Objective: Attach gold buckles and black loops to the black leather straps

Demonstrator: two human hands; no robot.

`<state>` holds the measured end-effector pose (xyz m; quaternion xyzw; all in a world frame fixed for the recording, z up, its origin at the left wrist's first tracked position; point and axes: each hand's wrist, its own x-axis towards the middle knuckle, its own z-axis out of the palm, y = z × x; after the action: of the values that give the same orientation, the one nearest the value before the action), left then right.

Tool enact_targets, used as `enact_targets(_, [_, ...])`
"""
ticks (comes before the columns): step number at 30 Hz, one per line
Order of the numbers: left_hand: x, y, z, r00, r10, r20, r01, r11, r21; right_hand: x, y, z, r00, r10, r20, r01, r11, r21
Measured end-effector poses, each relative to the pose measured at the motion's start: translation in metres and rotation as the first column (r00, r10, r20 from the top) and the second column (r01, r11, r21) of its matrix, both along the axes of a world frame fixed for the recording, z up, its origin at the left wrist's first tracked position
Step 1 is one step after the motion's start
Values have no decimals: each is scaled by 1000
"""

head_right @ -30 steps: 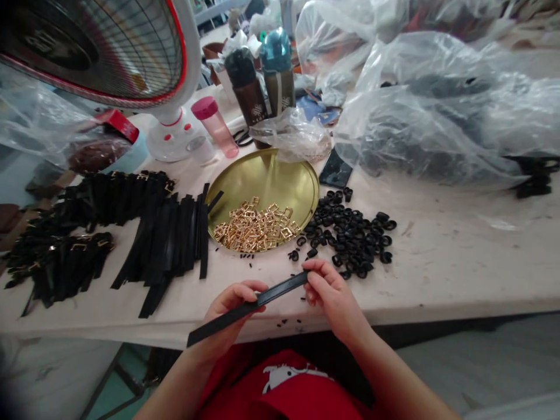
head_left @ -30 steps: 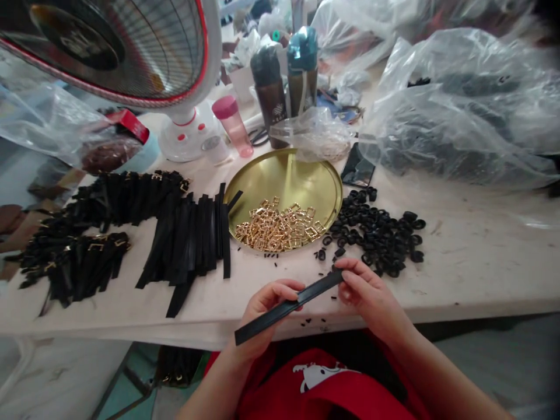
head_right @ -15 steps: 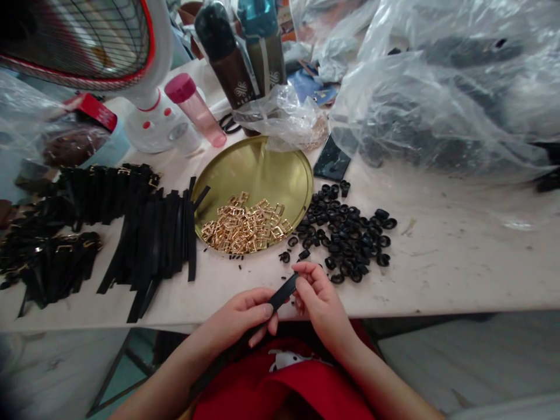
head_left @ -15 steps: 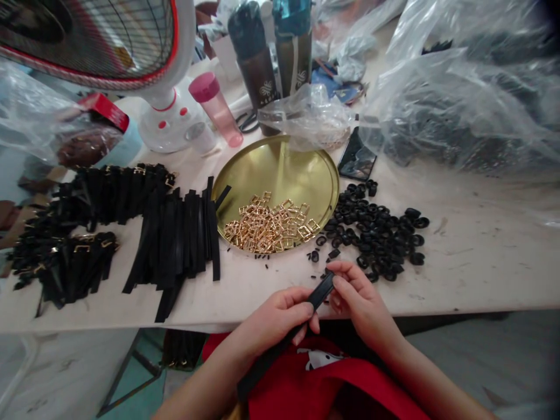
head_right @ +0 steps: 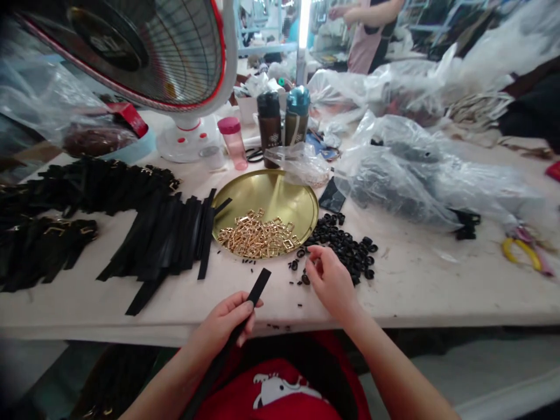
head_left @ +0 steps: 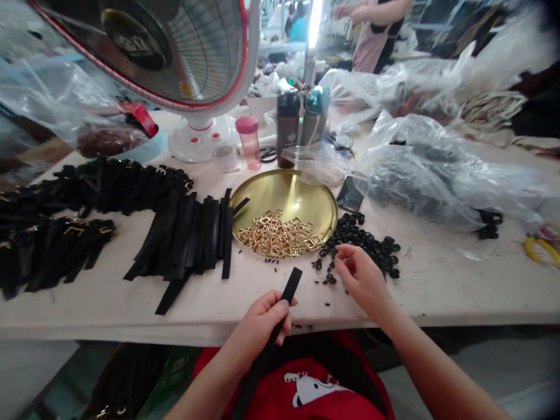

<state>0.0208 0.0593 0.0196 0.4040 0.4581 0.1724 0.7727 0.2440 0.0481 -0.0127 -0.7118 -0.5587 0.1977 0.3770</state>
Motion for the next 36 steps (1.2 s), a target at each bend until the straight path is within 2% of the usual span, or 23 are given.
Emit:
enact_targets(3, [-15,-5,5,995,90,36,-89,996,-27,9,22,-1,983,52,174,-51,999,-8])
enact_targets(6, [-30,-13,11,982,173,74,-170,984,-48,17,37,3,959,89,270,-91,996,-2])
enact_targets(11, [-47,-32,13,960,264,92,-261,965,-40,36,35,15,947,9,321,-6,1000,-10])
enact_targets(13, [-51,-39,12,958,269,103,-265,963,-46,40,27,14,940,24,341,-11,999,-40])
enact_targets(19, [-57,-53,11,958,257,128,-256,966,-26,37,10,-7,913,104,395,-74,993,-90])
enact_targets(22, [-57,-53,10,956,273,108,-273,962,-10,37,10,-8,907,129,401,-97,990,-101])
enact_targets(24, [-53,-52,8,956,276,97,-275,961,-27,36,11,-6,896,191,401,-152,980,-128])
enact_targets(28, [-42,-50,2,971,229,70,-226,973,-49,30,14,-2,777,372,508,-286,927,-242])
enact_targets(30, [-37,-48,-1,985,170,38,-170,985,-7,28,17,-1,740,399,542,-294,916,-273])
enact_targets(31, [-35,-46,-3,991,136,14,-136,990,28,28,17,-1,750,394,531,-290,918,-270])
enact_targets(33, [-30,-42,-5,996,69,-49,-63,991,121,28,17,1,820,357,448,-283,932,-224])
enact_targets(35, [-22,-37,-4,993,26,-113,3,970,243,25,13,5,927,299,228,-266,950,-164])
enact_targets(36, [-17,-34,-3,990,12,-140,31,951,307,21,9,8,962,268,49,-259,955,-146])
